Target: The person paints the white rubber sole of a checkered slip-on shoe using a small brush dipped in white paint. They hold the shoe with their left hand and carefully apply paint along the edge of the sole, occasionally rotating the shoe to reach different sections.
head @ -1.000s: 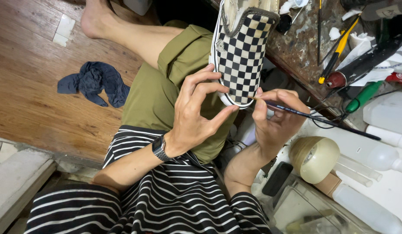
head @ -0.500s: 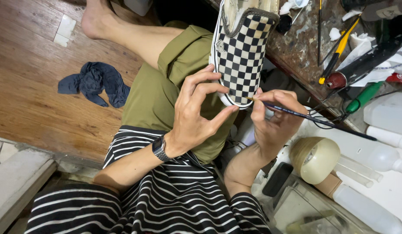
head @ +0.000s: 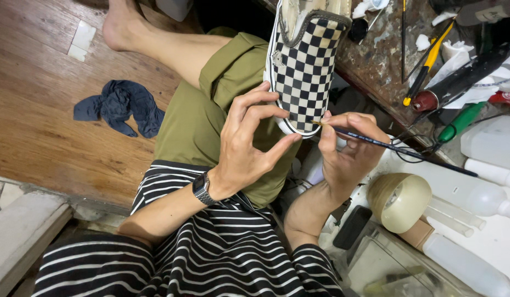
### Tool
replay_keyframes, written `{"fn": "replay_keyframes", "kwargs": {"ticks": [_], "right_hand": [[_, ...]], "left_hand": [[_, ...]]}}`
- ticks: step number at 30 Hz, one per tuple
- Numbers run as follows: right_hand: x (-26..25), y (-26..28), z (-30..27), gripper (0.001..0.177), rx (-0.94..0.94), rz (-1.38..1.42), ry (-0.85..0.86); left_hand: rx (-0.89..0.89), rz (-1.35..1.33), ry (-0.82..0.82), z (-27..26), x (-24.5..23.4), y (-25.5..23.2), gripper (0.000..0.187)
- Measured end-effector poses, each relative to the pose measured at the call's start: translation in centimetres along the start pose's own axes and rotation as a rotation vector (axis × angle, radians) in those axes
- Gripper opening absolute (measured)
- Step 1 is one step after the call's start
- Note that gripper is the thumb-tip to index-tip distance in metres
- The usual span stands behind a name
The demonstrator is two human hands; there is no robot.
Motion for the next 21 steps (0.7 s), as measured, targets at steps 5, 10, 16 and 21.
{"fn": "replay_keyframes", "kwargs": {"ticks": [5,10,16,21], "right_hand": [[-0.59,-0.43,-0.16,0.041,-0.006,0.014,-0.109],[-0.62,-0.40,-0.21,0.048,-0.015,0.006,-0.100],[-0.24,-0.43,-0.18,0.038,-0.017,0.023,0.007],[-0.54,-1.11,-0.34,0.039,-0.037,-0.003,0.023]], "left_hand": [[-0.003,0.006,0.008,0.01,0.04,-0.02,0.034],[-0.004,0.013,0.003,-0.06,0.07,0.03,0.034],[-0.005,0.012,0.006,-0.08,0.09,0.05,0.034],[0.002,0.015,0.010,0.02,0.03,-0.13,0.033]]}}
Point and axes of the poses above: each hand's wrist, its own z-axis towards the middle knuckle, its own x-axis out of the palm, y = z × x, the point moved 6 cm from there along z, towards the middle knuckle, and after that the axes turned 11 degrees about y, right-handed, at the moved point
